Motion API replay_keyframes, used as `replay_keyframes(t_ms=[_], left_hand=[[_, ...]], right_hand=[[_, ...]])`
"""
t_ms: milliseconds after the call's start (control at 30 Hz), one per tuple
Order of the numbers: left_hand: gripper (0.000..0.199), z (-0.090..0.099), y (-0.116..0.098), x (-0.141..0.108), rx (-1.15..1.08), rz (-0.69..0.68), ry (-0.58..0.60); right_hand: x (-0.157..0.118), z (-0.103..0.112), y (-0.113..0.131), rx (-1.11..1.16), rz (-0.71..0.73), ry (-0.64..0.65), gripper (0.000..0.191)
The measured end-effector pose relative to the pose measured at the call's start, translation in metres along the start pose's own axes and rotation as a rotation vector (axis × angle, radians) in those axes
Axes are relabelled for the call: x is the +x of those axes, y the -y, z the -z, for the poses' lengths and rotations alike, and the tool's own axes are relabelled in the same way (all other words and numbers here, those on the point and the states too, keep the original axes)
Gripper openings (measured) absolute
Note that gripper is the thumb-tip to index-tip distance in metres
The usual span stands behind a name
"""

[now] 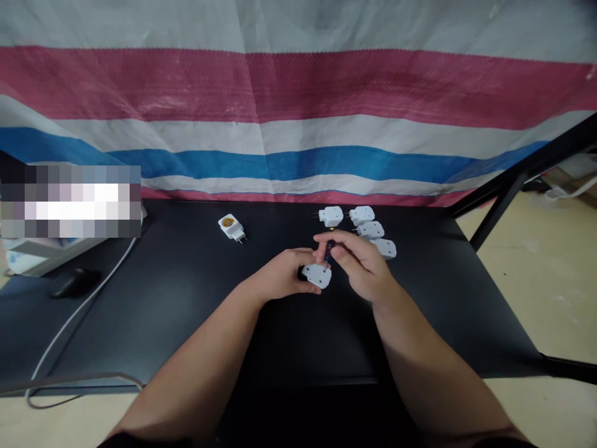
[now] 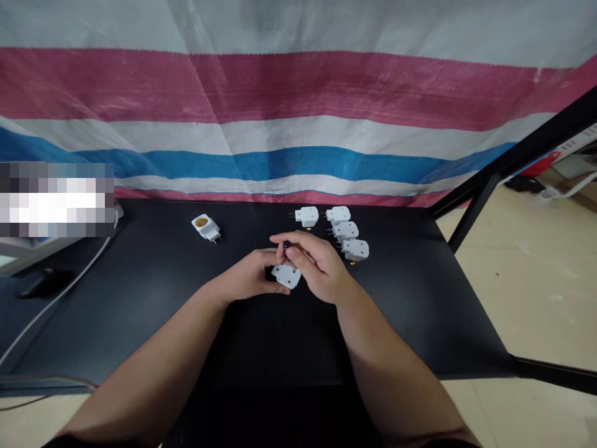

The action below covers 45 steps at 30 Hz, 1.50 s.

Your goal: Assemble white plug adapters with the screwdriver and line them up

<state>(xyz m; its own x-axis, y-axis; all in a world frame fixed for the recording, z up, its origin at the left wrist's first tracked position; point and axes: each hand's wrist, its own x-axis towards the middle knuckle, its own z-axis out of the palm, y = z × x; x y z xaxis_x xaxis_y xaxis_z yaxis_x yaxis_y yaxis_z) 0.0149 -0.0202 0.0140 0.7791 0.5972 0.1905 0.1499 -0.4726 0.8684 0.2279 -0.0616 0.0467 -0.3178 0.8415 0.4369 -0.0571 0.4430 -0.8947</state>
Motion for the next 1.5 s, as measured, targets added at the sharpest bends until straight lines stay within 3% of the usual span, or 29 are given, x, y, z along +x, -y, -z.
replay_keyframes(t_ms=[100,167,233,333,433,567,733,833,1000,1133,1367,1500], left_hand=[[0.035,-0.002,0.001,0.0,-0.006,0.01,0.015],[0.032,-0.003,0.001,0.0,-0.004,0.016,0.02],[0.031,-0.003,0.001,0.0,-0.006,0.022,0.027],[0.037,-0.003,0.002,0.0,-0.001,0.023,0.03],[0.044,-0.002,0.0,0.0,0.01,0.016,0.027],[0.038,-0.002,-0.004,0.0,0.023,0.017,0.029],[0.03,-0.002,-0.006,0.0,0.055,0.015,0.022],[0.03,-0.004,-0.004,0.0,0.054,0.006,0.009],[0.034,-0.006,0.0,-0.001,0.084,0.019,0.006],[0.038,-0.007,0.0,-0.001,0.081,0.015,0.016],[0.034,-0.007,0.003,-0.001,0.059,-0.003,0.008],[0.032,-0.009,0.003,-0.001,0.097,0.001,0.005]], right_hand=[[-0.001,-0.007,-0.008,0.374,-0.061,-0.006,0.028],[-0.001,-0.013,-0.013,0.467,-0.034,-0.038,0.016],[0.0,-0.013,-0.016,0.455,-0.003,-0.058,0.006],[0.002,-0.005,-0.016,0.354,-0.005,-0.066,0.009],[0.002,0.003,-0.012,0.261,-0.071,-0.045,0.021],[0.0,-0.003,-0.011,0.379,-0.068,-0.012,0.037],[0.0,-0.008,-0.014,0.417,0.024,-0.003,0.01],[0.001,-0.003,-0.012,0.314,-0.013,0.019,0.012],[-0.001,-0.007,-0.011,0.357,-0.114,0.019,0.038],[-0.004,-0.013,-0.015,0.398,-0.041,0.017,0.019],[0.001,-0.011,-0.011,0.373,-0.128,-0.015,0.035],[0.001,-0.015,-0.015,0.455,-0.056,-0.021,0.026]])
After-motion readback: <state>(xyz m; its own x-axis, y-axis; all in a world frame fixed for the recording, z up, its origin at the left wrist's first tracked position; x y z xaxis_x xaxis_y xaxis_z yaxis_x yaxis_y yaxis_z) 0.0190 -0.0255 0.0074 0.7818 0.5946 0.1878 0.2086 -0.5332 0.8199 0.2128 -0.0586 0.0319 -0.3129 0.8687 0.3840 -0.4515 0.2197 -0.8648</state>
